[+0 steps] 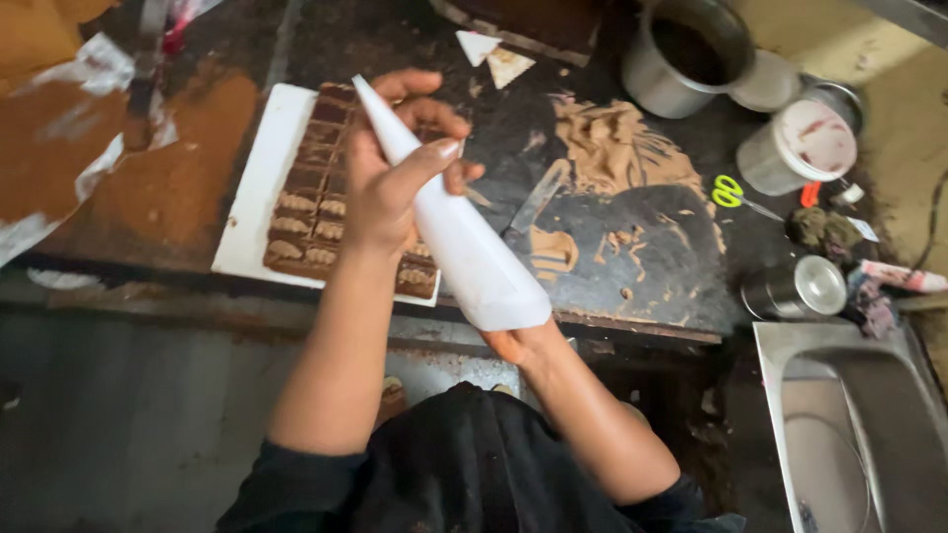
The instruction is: The person pipes swirls of light brown frosting onto several rows of rectangular chocolate pastries using a white piping bag, working across each piece one by one until two rows are complete.
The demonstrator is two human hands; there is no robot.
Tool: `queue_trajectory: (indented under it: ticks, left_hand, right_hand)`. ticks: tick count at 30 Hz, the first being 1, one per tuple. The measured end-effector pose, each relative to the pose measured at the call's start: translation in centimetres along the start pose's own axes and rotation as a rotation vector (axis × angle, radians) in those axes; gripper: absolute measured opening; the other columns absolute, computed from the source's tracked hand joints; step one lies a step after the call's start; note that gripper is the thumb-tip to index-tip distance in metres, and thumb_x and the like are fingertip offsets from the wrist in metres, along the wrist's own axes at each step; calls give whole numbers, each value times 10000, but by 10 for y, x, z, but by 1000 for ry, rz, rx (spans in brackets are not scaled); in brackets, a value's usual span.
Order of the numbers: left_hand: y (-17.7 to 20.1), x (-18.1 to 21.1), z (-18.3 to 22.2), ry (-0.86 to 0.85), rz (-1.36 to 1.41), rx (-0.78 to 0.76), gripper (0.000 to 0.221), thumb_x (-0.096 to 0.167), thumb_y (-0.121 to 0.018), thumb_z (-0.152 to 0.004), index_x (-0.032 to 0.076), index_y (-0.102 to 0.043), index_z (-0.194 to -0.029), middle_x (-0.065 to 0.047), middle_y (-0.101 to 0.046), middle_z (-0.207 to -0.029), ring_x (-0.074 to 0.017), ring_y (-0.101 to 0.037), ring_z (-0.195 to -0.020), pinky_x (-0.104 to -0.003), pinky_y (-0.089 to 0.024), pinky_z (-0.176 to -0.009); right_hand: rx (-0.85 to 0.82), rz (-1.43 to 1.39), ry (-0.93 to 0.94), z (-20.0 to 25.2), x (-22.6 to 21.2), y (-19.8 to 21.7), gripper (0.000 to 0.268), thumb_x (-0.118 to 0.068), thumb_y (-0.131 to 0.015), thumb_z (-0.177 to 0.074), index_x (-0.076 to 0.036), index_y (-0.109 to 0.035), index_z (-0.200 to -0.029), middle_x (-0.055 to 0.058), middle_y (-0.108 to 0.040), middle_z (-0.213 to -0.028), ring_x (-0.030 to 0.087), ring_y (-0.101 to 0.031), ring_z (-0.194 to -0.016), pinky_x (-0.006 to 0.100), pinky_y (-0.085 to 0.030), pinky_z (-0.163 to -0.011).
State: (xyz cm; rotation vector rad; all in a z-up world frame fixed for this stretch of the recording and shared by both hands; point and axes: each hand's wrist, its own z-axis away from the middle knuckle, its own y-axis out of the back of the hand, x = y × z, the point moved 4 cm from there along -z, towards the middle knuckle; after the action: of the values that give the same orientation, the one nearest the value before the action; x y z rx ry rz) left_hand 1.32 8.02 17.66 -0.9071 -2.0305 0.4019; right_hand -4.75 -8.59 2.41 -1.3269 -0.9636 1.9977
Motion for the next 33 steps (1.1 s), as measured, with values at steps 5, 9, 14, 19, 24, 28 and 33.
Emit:
queue_trajectory:
  ticks: [5, 9, 14, 19, 24, 28, 33]
  left_hand:
    - [37, -14, -5, 27, 42, 135, 465, -100, -662, -892, 41, -517, -1311, -140, -681, -996, -168, -629, -648, -385, -657, -695]
    - [130, -17, -7, -18, 96, 749, 362, -117, -682, -839, 19, -597, -1162, -122, -657, -862, -159, -584, -607, -358, -650, -635]
    - [233, -48, 12, 0, 548, 887, 170, -70, -613, -813, -35, -615, -980, -117, -625, -818, -170, -607, -684, -332, -636, -765]
    - [242, -85, 24, 33, 625, 851, 65, -92, -547, -739, -43, -554, -781, -147, -648, -849, -235, -680, -777, -301, -611, -807]
    - [197, -82, 18, -32, 597, 763, 59, -61, -550, -780, -36, -564, -728, -145, -643, -862, -193, -648, -801, -255, -608, -812]
    - [154, -82, 19, 22, 363, 625, 133, 72, -540, -799, 79, -562, -668, -97, -609, -790, -198, -620, -701, -286, -546, -635]
    - [178, -129, 4, 161, 483, 447, 136, 105, -552, -770, 51, -579, -648, -105, -610, -724, -188, -580, -620, -285, -518, -591]
  right_hand:
    - [-8, 261, 86, 0, 1, 12, 450, -141, -658, -953, -13, -591, -1379, 99, -683, -1311, 175, -685, -1149, 334, -566, -1007]
    - [229, 1019, 54, 3, -14, 74, 337, -69, -683, -1052, 162, -662, -1297, 447, -585, -1050, 315, -495, -798, 454, -391, -743]
    - [-12, 1346, -154, 8, -23, 152, 286, -58, -667, -939, 37, -727, -1202, 156, -803, -998, 247, -734, -881, 362, -600, -805]
    - [4, 1951, 217, 30, -72, 80, 302, -78, -715, -878, -99, -742, -1178, 109, -778, -1030, 236, -751, -891, 359, -580, -808]
    - [-264, 1177, 1331, 156, -169, -54, 386, -208, -662, -986, 7, -612, -1302, 123, -644, -1239, 250, -665, -1077, 416, -594, -926]
    - [-318, 1524, 1359, 156, -142, -104, 399, -113, -696, -958, -24, -607, -1337, 150, -628, -1274, 316, -659, -1110, 440, -571, -953]
    - [-345, 1887, 1354, 84, -60, -155, 498, -57, -826, -887, -9, -632, -1343, 197, -635, -1316, 310, -618, -924, 418, -534, -827]
